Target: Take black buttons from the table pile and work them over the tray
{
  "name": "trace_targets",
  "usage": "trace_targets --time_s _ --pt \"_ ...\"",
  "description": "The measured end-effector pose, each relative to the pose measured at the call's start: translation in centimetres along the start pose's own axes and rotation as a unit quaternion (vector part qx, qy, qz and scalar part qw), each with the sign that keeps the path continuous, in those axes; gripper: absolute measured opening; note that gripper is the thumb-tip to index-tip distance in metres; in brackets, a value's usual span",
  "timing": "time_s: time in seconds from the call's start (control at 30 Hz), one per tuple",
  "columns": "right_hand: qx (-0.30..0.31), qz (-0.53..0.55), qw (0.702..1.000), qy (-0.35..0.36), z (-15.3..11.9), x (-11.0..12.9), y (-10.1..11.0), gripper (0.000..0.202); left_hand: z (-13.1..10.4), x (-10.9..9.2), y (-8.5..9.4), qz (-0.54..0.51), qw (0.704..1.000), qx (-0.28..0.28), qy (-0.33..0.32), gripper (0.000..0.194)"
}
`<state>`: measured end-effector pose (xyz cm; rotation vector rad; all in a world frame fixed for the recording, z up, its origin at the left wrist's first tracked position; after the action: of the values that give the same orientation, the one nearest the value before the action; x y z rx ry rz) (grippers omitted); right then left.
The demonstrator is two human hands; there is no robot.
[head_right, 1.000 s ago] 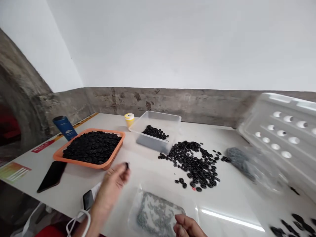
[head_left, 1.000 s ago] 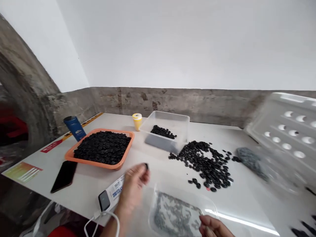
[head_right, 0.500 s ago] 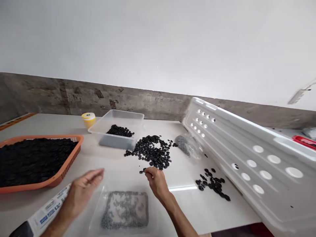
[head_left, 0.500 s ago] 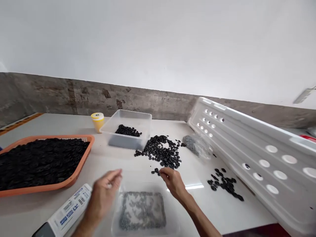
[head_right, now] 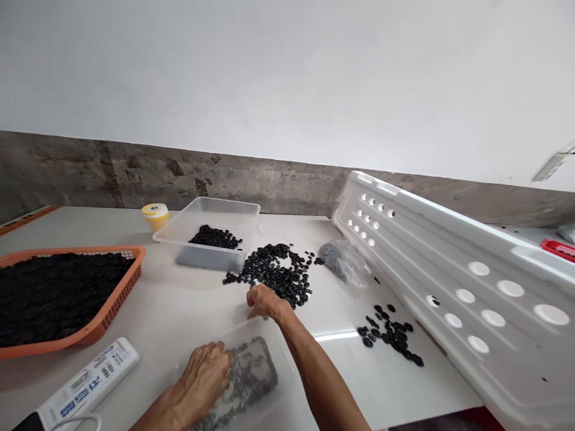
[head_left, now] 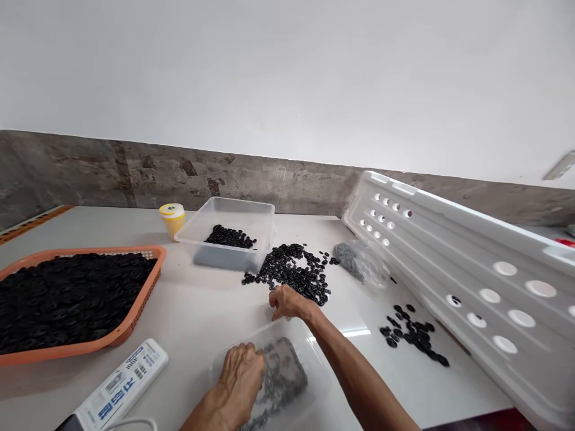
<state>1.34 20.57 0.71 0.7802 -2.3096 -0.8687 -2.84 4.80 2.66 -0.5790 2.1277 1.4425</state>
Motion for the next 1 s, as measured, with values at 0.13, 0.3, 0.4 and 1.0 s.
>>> trace_targets --time_s 0.13,0.3,0.4,1.0 --pt "0.036 -0.018 0.999 -0.028 0.3 -0.4 -0.3 0.020 1.2 0.4 -1.2 0.082 0.996 0.044 0.015 0.048" --pt "0.058 -0.048 0.997 -0.022 0.4 -0.7 -0.3 0.018 1.4 0.8 -1.2 0.122 0.990 0.066 0.009 0.040" --pt "0.063 -0.054 0.996 -0.015 1.0 -0.8 -0.1 0.018 0.8 0.2 -0.5 0.147 0.987 0.065 0.000 0.042" --pt "-0.178 0.129 0.973 0.063 -7.1 3.3 1.6 0.017 1.1 -1.3 -2.9 0.256 0.960 -0.007 -0.114 0.024"
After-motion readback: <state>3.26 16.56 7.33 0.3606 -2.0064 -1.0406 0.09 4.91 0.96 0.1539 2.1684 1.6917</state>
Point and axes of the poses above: each hand's wrist, its own z-axis towards the middle knuckle, its own y-axis out of the back of the hand, x = y × z, the point moved 8 cm from there along z, towards the middle knuckle, and after that the axes turned 14 degrees about x, right-handed, at the moved point
